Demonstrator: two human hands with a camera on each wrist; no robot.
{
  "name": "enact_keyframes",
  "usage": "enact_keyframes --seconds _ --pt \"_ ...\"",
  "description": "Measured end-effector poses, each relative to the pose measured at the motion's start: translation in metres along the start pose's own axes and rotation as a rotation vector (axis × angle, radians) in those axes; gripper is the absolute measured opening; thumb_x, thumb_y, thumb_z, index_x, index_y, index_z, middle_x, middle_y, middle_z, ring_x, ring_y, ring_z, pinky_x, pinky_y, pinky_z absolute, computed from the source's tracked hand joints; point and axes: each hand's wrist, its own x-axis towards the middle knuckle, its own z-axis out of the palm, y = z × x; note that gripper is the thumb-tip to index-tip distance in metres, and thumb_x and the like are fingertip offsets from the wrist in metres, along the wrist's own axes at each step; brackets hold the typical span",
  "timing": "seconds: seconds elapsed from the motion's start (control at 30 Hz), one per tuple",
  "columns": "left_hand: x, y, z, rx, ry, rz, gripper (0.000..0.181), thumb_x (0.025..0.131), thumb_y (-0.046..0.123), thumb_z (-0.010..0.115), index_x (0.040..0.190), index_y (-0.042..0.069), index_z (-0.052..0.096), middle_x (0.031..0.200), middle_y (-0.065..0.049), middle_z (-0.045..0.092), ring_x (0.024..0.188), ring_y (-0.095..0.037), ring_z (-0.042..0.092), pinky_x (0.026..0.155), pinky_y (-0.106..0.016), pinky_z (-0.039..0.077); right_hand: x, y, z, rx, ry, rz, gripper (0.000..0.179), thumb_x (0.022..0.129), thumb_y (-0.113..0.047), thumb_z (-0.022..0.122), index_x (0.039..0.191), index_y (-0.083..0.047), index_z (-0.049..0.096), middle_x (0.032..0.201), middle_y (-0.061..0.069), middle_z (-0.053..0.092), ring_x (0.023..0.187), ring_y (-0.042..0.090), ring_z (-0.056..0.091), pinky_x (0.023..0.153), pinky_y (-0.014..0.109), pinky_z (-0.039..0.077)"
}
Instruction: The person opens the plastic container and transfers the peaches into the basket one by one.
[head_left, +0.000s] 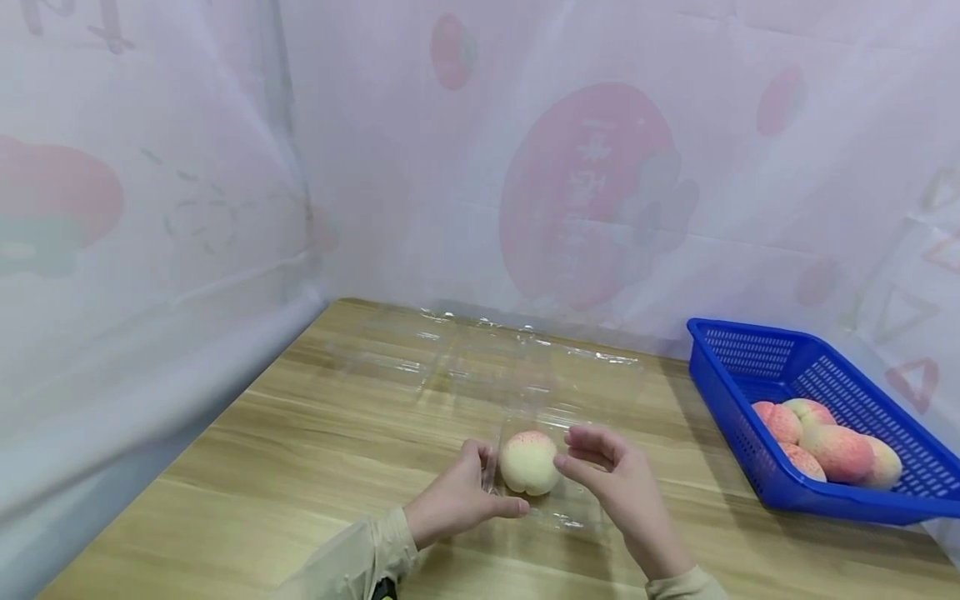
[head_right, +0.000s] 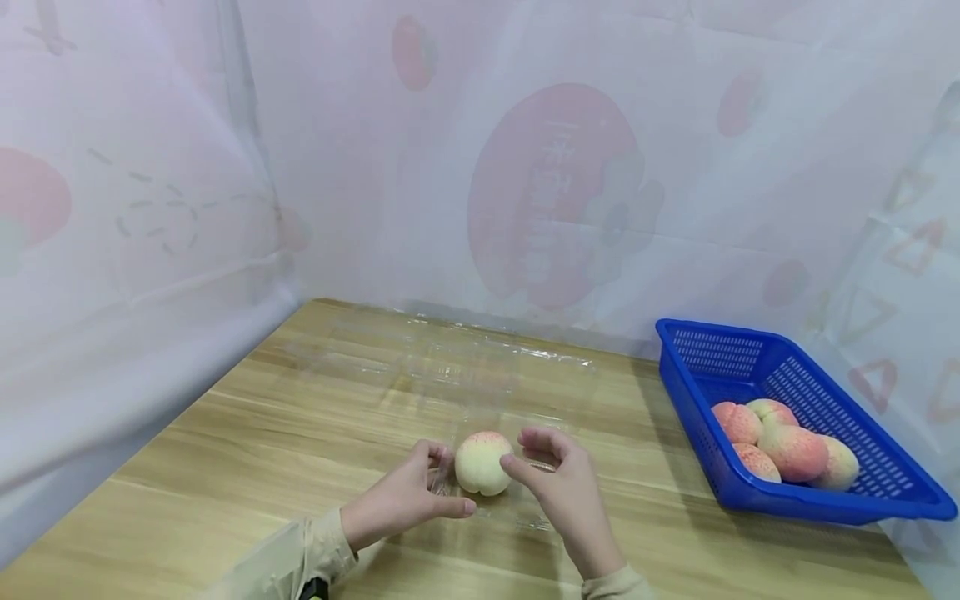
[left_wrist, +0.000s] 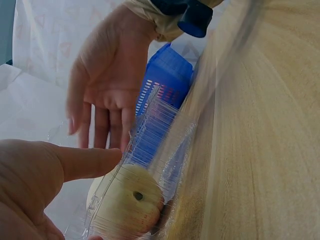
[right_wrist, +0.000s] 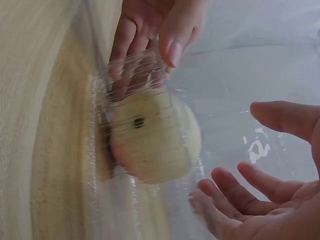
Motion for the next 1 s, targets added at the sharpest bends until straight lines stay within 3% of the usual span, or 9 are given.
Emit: enact_keyframes --seconds 0.27,0.67,1.0 --pt "0.001 0.002 -0.003 0.001 -0.003 -0.006 0.072 0.07 0.021 0.09 0.118 -0.004 0.043 0.113 -0.019 0.055 0.114 -0.04 0.053 0.1 -0.064 0.036 0.011 0.012 0.004 -0.015 -0.029 0.032 0.052 0.079 -0.013 0.083 0.124 0.003 0.061 0.12 0.013 0.063 0.109 0.029 0.059 0.093 0.04 0.051" --pt "0.002 -0.003 -0.001 0.004 -0.004 -0.01 0.072 0.07 0.022 0.09 0.118 -0.004 0.043 0.117 -0.022 0.055 0.118 -0.043 0.051 0.1 -0.064 0.035 0.019 0.021 0.009 -0.01 -0.028 0.035 0.056 0.078 -0.008 0.083 0.125 0.007 0.058 0.118 0.016 0.063 0.11 0.032 0.059 0.089 0.038 0.053" --pt "0.002 -0.003 0.0 -0.012 -0.01 -0.017 0.071 0.071 0.021 0.089 0.118 -0.003 0.043 0.114 -0.019 0.055 0.115 -0.039 0.052 0.1 -0.062 0.036 0.026 0.027 0.014 0.021 -0.045 0.034 0.056 0.074 -0.002 0.084 0.123 0.009 0.059 0.112 0.016 0.066 0.104 0.032 0.063 0.083 0.036 0.055"
